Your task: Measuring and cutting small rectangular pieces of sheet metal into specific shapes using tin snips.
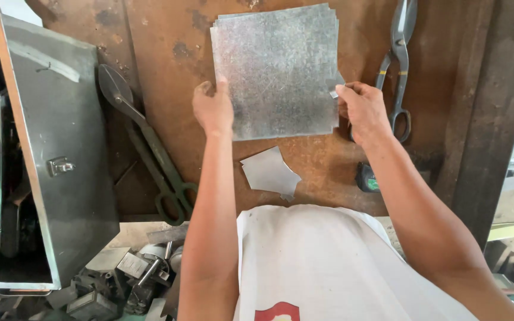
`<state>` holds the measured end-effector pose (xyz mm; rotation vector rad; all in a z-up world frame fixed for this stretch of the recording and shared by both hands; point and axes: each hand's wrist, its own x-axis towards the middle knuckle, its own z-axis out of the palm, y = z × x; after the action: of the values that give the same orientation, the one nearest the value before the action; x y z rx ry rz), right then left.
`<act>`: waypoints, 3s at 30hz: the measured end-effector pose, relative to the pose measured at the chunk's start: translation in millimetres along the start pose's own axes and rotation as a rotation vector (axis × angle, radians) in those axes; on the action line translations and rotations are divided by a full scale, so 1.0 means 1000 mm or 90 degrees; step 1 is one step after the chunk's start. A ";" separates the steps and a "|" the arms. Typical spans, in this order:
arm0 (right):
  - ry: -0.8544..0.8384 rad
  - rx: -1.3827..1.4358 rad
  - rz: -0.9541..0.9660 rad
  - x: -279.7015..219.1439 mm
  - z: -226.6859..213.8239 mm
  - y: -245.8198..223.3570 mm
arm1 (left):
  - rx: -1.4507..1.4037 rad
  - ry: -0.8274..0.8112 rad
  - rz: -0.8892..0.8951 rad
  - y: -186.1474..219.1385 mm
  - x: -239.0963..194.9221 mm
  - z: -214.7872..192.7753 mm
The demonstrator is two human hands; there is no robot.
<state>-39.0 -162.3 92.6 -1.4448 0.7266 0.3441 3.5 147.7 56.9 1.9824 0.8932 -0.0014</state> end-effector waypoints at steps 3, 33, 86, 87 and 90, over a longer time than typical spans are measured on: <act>-0.077 0.147 0.010 -0.020 0.020 -0.034 | -0.100 -0.025 -0.075 0.001 0.016 -0.013; 0.393 -0.127 -0.199 0.063 -0.102 -0.045 | 0.207 0.034 -0.046 0.035 -0.001 0.030; -0.002 -0.210 -0.101 -0.019 0.015 -0.083 | -0.328 -0.001 -0.036 -0.019 0.014 -0.002; -0.019 -0.226 -0.069 -0.024 0.021 -0.086 | -0.326 -0.017 -0.054 -0.027 0.007 0.017; -0.078 -0.328 -0.089 -0.008 0.024 -0.058 | -0.164 -0.041 0.008 -0.021 -0.005 0.024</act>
<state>-3.0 -144.7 140.9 -1.9292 0.4473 0.5319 -4.3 132.9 29.0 1.7389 0.7968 0.0533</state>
